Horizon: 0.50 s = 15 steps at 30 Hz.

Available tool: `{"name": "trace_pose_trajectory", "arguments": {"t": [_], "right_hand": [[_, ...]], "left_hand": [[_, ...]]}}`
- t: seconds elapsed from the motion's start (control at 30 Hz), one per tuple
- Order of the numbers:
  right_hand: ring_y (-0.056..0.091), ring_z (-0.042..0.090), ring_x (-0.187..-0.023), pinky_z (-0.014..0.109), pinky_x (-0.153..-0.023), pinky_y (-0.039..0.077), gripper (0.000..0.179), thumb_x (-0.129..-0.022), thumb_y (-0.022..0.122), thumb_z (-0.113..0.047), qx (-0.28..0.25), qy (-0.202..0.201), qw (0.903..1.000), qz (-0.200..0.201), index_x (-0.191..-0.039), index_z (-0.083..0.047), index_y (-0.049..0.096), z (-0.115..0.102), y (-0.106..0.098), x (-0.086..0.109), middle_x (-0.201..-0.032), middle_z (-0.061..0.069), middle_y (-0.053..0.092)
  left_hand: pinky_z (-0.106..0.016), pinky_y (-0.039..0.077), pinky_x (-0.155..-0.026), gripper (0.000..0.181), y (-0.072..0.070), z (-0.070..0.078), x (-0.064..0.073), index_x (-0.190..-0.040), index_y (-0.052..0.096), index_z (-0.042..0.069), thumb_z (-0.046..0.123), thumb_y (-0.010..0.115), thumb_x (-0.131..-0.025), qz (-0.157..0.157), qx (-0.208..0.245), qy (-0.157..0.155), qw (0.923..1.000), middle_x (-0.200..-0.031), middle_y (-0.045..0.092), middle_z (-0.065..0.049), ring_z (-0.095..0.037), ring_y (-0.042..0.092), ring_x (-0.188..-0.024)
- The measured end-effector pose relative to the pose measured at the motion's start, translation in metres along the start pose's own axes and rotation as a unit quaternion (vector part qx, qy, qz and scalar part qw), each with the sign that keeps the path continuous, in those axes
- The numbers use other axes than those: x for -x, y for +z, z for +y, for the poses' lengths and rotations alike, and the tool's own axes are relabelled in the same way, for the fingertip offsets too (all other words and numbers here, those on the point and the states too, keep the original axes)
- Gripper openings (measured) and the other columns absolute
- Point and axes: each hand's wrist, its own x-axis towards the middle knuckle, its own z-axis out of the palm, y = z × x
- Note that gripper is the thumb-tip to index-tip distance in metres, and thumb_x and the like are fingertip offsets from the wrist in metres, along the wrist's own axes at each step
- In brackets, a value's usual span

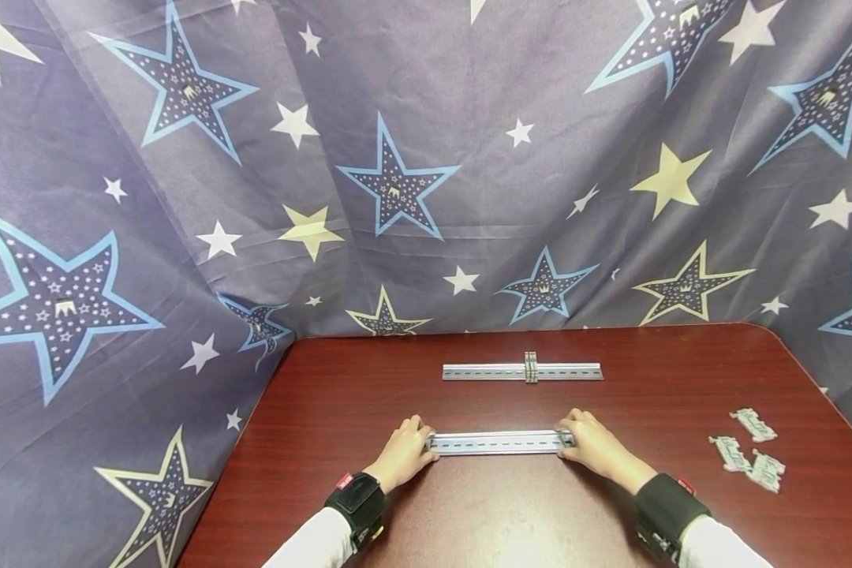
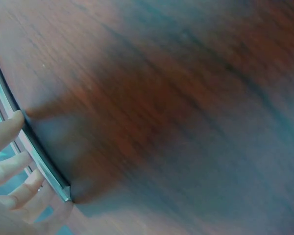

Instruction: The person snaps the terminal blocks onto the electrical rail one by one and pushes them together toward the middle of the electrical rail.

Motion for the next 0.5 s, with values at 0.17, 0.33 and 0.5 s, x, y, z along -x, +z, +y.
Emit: {"name": "trace_pose_trajectory", "arguments": {"t": [0.17, 0.33, 0.5], "right_hand": [[0.058, 0.025, -0.085, 0.041, -0.078, 0.053, 0.03, -0.075, 0.084, -0.009, -0.001, 0.004, 1.0, -0.004, -0.1, 0.004, 0.072, 0.002, -0.001, 0.001, -0.088, 0.005, 0.058], [0.058, 0.027, -0.087, 0.043, -0.078, 0.054, 0.031, -0.075, 0.085, -0.009, 0.003, 0.005, 1.0, -0.002, -0.101, 0.003, 0.072, 0.004, -0.003, 0.003, -0.089, 0.006, 0.058], [0.059, 0.027, -0.086, 0.043, -0.078, 0.054, 0.032, -0.074, 0.086, -0.009, 0.007, 0.004, 1.0, 0.004, -0.101, 0.003, 0.072, 0.007, -0.005, 0.005, -0.089, 0.006, 0.058]], "left_hand": [[-0.04, 0.047, -0.07, 0.025, 0.001, 0.001, -0.003, -0.097, 0.068, -0.002, 0.013, 0.081, -0.081, -0.002, -0.001, 0.007, 1.0, -0.089, 0.053, -0.009, -0.027, 0.052, -0.082], [-0.038, 0.046, -0.067, 0.023, 0.003, 0.003, -0.006, -0.095, 0.068, -0.001, 0.013, 0.081, -0.08, 0.006, -0.011, 0.02, 0.9997, -0.086, 0.051, -0.008, -0.026, 0.051, -0.08], [-0.038, 0.046, -0.067, 0.024, 0.004, 0.005, -0.011, -0.095, 0.068, -0.001, 0.014, 0.081, -0.081, 0.006, -0.018, 0.027, 0.9995, -0.086, 0.051, -0.009, -0.026, 0.051, -0.08]]}}
